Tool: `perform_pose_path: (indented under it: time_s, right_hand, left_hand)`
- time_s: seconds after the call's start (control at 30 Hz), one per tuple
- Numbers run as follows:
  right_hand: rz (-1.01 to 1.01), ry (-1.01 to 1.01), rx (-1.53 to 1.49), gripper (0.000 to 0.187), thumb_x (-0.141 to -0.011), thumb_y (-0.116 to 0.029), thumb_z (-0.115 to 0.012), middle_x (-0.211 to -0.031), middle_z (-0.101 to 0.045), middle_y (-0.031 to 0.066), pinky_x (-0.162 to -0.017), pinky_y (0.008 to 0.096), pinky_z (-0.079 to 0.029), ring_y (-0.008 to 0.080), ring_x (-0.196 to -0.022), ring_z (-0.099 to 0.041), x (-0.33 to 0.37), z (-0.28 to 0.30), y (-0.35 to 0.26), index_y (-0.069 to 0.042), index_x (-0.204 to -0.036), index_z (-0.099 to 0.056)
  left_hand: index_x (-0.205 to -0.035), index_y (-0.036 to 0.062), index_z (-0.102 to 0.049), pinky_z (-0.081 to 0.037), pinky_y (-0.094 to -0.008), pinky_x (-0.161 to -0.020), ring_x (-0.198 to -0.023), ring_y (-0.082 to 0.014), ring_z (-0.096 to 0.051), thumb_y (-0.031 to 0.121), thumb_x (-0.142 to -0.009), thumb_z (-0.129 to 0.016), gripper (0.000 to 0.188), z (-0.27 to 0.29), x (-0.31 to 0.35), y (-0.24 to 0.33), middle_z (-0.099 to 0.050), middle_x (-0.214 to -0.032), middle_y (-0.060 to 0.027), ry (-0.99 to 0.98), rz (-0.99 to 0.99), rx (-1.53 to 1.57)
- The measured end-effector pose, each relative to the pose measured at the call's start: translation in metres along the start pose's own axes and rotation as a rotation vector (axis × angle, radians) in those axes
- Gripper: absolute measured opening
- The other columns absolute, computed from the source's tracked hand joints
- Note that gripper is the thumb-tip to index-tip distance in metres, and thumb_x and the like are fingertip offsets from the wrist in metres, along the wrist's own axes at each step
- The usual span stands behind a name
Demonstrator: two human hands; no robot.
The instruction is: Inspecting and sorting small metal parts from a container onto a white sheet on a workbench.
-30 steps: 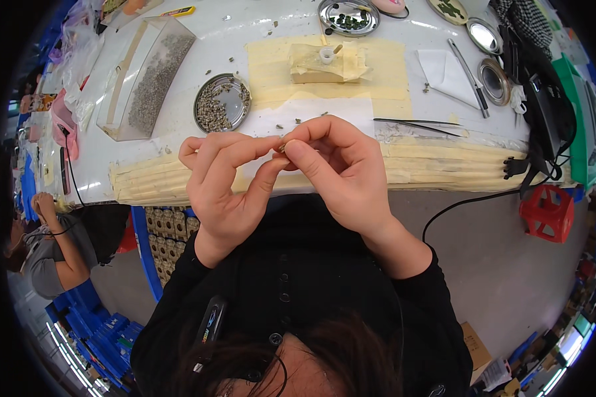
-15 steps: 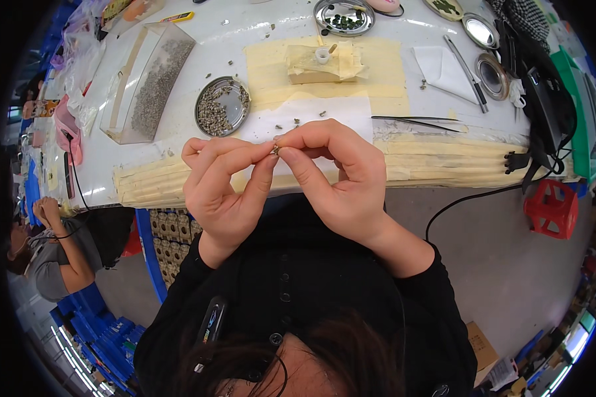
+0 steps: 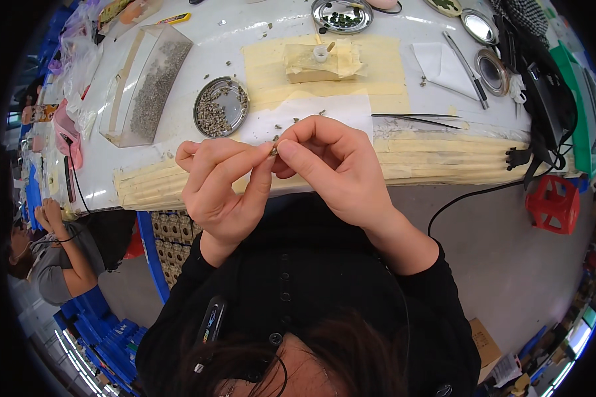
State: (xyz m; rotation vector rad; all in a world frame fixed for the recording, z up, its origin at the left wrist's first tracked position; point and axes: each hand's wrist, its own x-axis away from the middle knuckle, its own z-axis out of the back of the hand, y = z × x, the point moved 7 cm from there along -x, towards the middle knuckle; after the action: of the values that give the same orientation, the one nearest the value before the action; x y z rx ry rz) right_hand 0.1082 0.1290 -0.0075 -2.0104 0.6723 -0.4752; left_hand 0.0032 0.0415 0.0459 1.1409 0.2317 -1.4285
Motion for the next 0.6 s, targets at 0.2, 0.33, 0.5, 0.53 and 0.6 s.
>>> perform_pose_path:
  time_s: [0.2, 0.33, 0.5, 0.53, 0.6]
  right_hand:
    - [0.254, 0.069, 0.367, 0.009, -0.093, -0.005, -0.058, -0.089, -0.063, 0.0054, -0.077, 0.0242, -0.052, 0.0101, -0.084, -0.062, 0.004, -0.001, -0.012, 0.003, -0.097, -0.058]
    - [0.108, 0.041, 0.102, 0.008, -0.093, -0.005, -0.058, -0.089, -0.062, 0.0047, -0.076, 0.0243, -0.052, 0.0098, -0.083, -0.062, 0.001, -0.001, -0.004, 0.003, -0.097, -0.058]
    - [0.109, 0.067, 0.075, 0.008, -0.094, -0.005, -0.058, -0.089, -0.062, 0.0047, -0.077, 0.0249, -0.052, 0.0098, -0.084, -0.061, 0.003, 0.0, -0.004, 0.003, -0.096, -0.057]
    - [0.116, 0.066, 0.093, 0.008, -0.094, -0.005, -0.058, -0.089, -0.062, 0.0048, -0.077, 0.0249, -0.052, 0.0098, -0.084, -0.061, 0.003, 0.0, -0.004, 0.003, -0.096, -0.057]
    - [0.13, 0.064, 0.13, 0.008, -0.094, -0.005, -0.058, -0.089, -0.062, 0.005, -0.077, 0.0249, -0.052, 0.0099, -0.084, -0.061, 0.003, 0.001, -0.006, 0.003, -0.096, -0.057]
  left_hand:
    - [-0.088, 0.0133, -0.071, -0.027, -0.0301, -0.079, -0.067, -0.0088, -0.057, -0.001, -0.063, -0.076, 0.029, -0.001, 0.0, -0.001, -0.062, -0.076, 0.0056, -0.016, 0.025, 0.002]
    - [-0.087, 0.0134, -0.071, -0.027, -0.0297, -0.079, -0.067, -0.009, -0.057, -0.001, -0.064, -0.076, 0.028, -0.001, -0.001, -0.002, -0.062, -0.076, 0.0055, -0.023, 0.036, 0.038]
    - [-0.086, 0.0134, -0.07, -0.028, -0.0294, -0.078, -0.068, -0.0091, -0.058, 0.0, -0.065, -0.076, 0.026, -0.004, -0.001, -0.004, -0.062, -0.076, 0.0056, -0.02, 0.043, 0.054]
    - [-0.086, 0.0134, -0.07, -0.028, -0.0295, -0.077, -0.068, -0.0091, -0.058, 0.0, -0.065, -0.076, 0.025, -0.004, -0.001, -0.005, -0.062, -0.076, 0.0056, -0.024, 0.046, 0.051]
    - [-0.085, 0.0134, -0.07, -0.028, -0.0297, -0.077, -0.067, -0.0093, -0.058, 0.001, -0.065, -0.076, 0.025, -0.005, -0.001, -0.005, -0.062, -0.075, 0.0055, -0.03, 0.055, 0.053]
